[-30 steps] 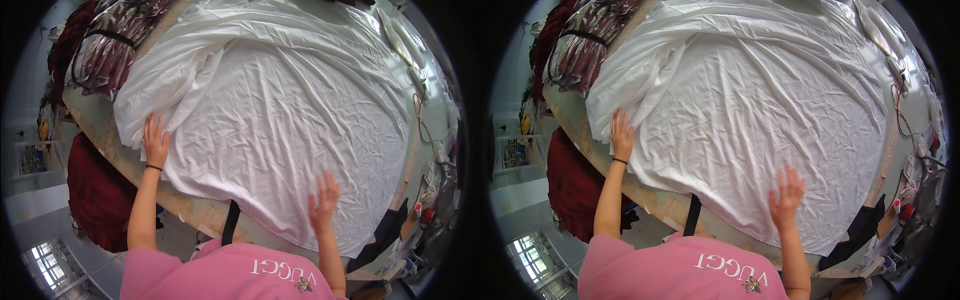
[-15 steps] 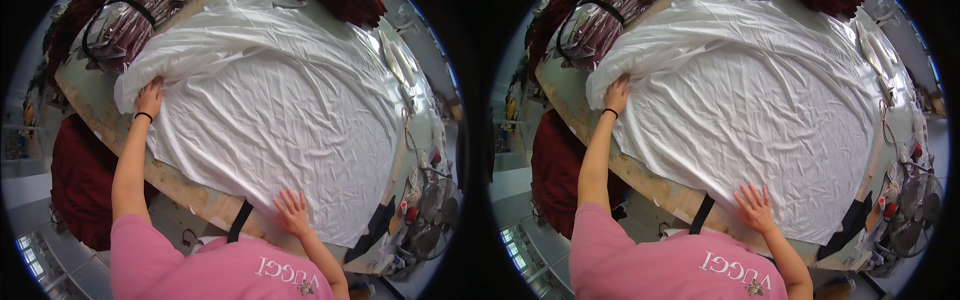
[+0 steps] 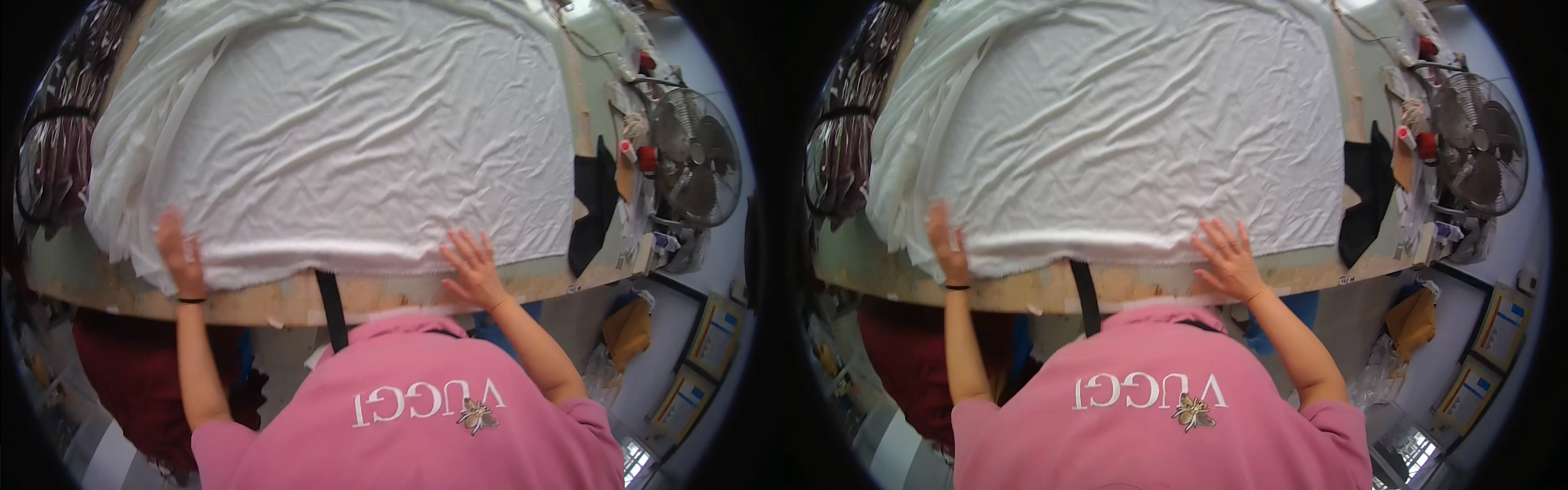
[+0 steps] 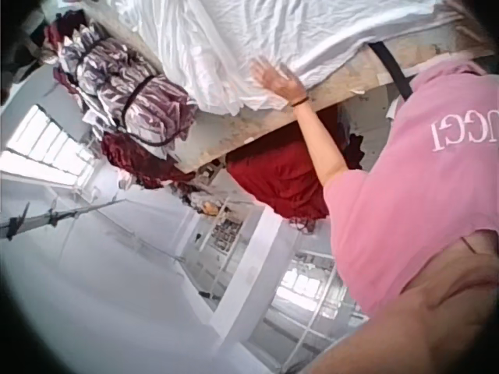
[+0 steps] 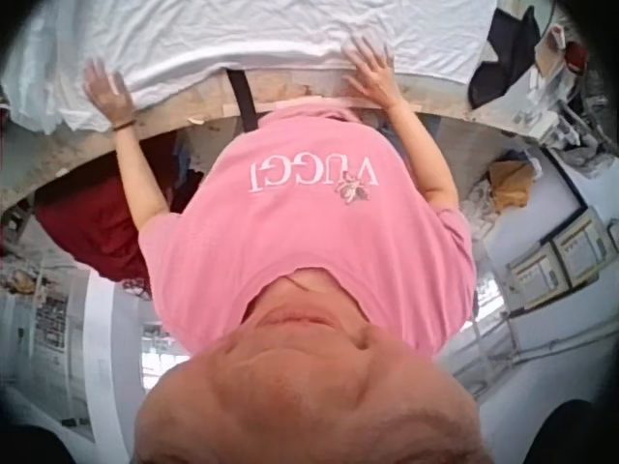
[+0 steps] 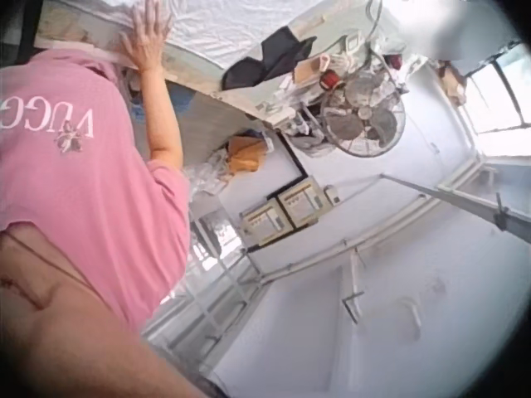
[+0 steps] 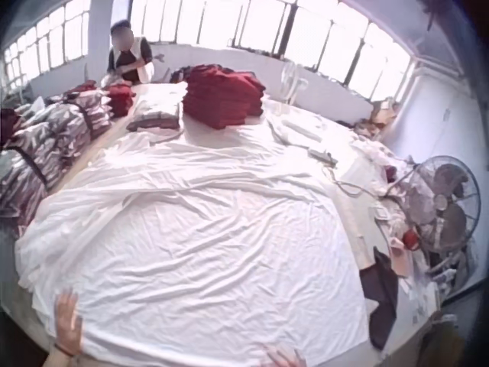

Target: The person smooths a white sheet on a table, places a black fabric piece on top, and uses shears to cut the white sheet along the black fabric's edge. The person then removes the cut white sheet and continues trimming the black fabric.

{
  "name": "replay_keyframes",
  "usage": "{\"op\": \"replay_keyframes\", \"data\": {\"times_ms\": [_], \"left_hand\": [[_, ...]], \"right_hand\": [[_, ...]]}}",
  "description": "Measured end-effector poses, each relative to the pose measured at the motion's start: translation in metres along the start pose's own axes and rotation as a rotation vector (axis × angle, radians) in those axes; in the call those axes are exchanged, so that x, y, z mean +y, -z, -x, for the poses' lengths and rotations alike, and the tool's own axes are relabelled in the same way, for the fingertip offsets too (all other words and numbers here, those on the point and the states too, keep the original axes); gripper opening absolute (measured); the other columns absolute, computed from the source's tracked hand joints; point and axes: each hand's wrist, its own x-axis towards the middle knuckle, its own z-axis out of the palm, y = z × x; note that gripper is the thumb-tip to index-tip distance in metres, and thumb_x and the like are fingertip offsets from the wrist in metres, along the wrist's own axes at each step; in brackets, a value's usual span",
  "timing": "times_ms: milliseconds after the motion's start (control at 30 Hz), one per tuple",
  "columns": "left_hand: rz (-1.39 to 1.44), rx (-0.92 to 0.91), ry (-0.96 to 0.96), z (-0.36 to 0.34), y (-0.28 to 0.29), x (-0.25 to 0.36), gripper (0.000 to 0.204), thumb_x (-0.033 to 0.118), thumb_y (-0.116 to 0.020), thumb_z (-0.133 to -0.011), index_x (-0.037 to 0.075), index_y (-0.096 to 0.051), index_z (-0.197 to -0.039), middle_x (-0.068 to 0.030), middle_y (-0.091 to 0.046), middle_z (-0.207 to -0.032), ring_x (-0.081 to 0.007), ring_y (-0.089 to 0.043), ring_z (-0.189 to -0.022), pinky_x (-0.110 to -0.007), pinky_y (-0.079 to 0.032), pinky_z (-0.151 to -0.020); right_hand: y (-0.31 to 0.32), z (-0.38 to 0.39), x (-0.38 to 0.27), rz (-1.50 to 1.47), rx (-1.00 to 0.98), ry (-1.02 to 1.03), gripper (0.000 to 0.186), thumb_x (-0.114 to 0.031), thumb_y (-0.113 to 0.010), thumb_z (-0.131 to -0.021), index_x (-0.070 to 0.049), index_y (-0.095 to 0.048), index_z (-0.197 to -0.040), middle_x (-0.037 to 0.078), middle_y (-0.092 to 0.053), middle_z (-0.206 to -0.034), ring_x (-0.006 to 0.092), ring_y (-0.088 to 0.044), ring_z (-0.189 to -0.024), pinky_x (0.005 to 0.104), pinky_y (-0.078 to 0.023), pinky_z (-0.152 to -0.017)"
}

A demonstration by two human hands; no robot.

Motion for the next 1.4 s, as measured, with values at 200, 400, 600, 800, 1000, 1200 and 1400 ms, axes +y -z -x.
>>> {"op": "replay_keyframes", "data": {"times_ms": [200,400,600,800,1000,1200,1400], "left_hand": [[-0.042,-0.352,-0.103,0.056,0.007,0.054,0.047,0.023,-0.055,-0.087,0.012,-0.048,-0.132,-0.0095,-0.037,-0.143,-0.0322,-0.03,-0.134,-0.049,-0.018,-0.11],[0.376,-0.474,-0.35,0.058,0.024,0.145,0.044,0.007,-0.066,-0.072,0.009,-0.059,-0.115,-0.011,-0.056,-0.12,-0.0307,-0.05,-0.116,-0.044,-0.04,-0.098],[0.394,-0.834,-0.224,0.157,0.038,0.173,0.013,0.02,-0.06,-0.083,0.01,-0.066,-0.09,-0.0053,-0.06,-0.084,-0.0206,-0.057,-0.085,-0.036,-0.042,-0.083],[0.536,-0.668,0.43,0.174,0.057,0.169,0.012,0.01,-0.054,-0.087,0.003,-0.064,-0.089,-0.0101,-0.061,-0.085,-0.0276,-0.057,-0.083,-0.036,-0.045,-0.074],[-0.058,-0.187,0.229,0.077,0.009,0.126,0.053,0.026,-0.044,-0.093,0.008,-0.031,-0.141,-0.0137,-0.029,-0.146,-0.034,-0.022,-0.137,-0.049,-0.015,-0.109],[-0.375,-0.195,0.348,0.076,-0.029,0.021,0.057,0.034,-0.044,-0.092,0.019,-0.028,-0.144,-0.0083,-0.023,-0.151,-0.0313,-0.018,-0.138,-0.052,-0.014,-0.109],[-0.294,-0.232,0.272,0.08,-0.002,0.02,0.052,0.031,-0.044,-0.093,0.018,-0.034,-0.142,-0.007,-0.024,-0.15,-0.0302,-0.018,-0.139,-0.052,-0.011,-0.11]], "right_hand": [[-0.002,0.001,-0.02,-0.055,-0.001,-0.011,0.056,-0.031,-0.066,-0.078,-0.02,-0.05,-0.13,0.004,-0.038,-0.142,0.0236,-0.031,-0.133,0.0502,-0.014,-0.11],[-0.002,-0.009,-0.023,-0.076,0.073,0.043,0.046,-0.024,-0.06,-0.083,-0.019,-0.052,-0.128,0.003,-0.041,-0.14,0.0229,-0.034,-0.131,0.0475,-0.017,-0.109],[-0.004,-0.014,-0.03,-0.148,0.091,0.087,0.046,-0.015,-0.058,-0.083,-0.017,-0.051,-0.128,0.003,-0.044,-0.138,0.0223,-0.037,-0.129,0.0448,-0.02,-0.109],[-0.003,-0.016,-0.034,-0.18,0.146,0.129,0.048,-0.011,-0.059,-0.081,-0.017,-0.051,-0.129,0.003,-0.044,-0.137,0.0218,-0.038,-0.128,0.0445,-0.021,-0.108],[-0.003,0.034,0.015,0.032,0.282,-0.242,0.055,-0.021,-0.056,-0.085,-0.016,-0.041,-0.137,0.009,-0.031,-0.146,0.0283,-0.027,-0.135,0.0506,-0.016,-0.109],[-0.011,0.103,0.065,0.152,0.301,-0.629,0.055,-0.028,-0.051,-0.09,-0.015,-0.035,-0.141,0.01,-0.025,-0.149,0.0314,-0.022,-0.136,0.0536,-0.017,-0.108],[-0.005,0.134,0.037,0.152,0.228,-0.663,0.05,-0.026,-0.05,-0.09,-0.015,-0.039,-0.138,0.01,-0.031,-0.146,0.0319,-0.026,-0.134,0.053,-0.018,-0.107]]}}
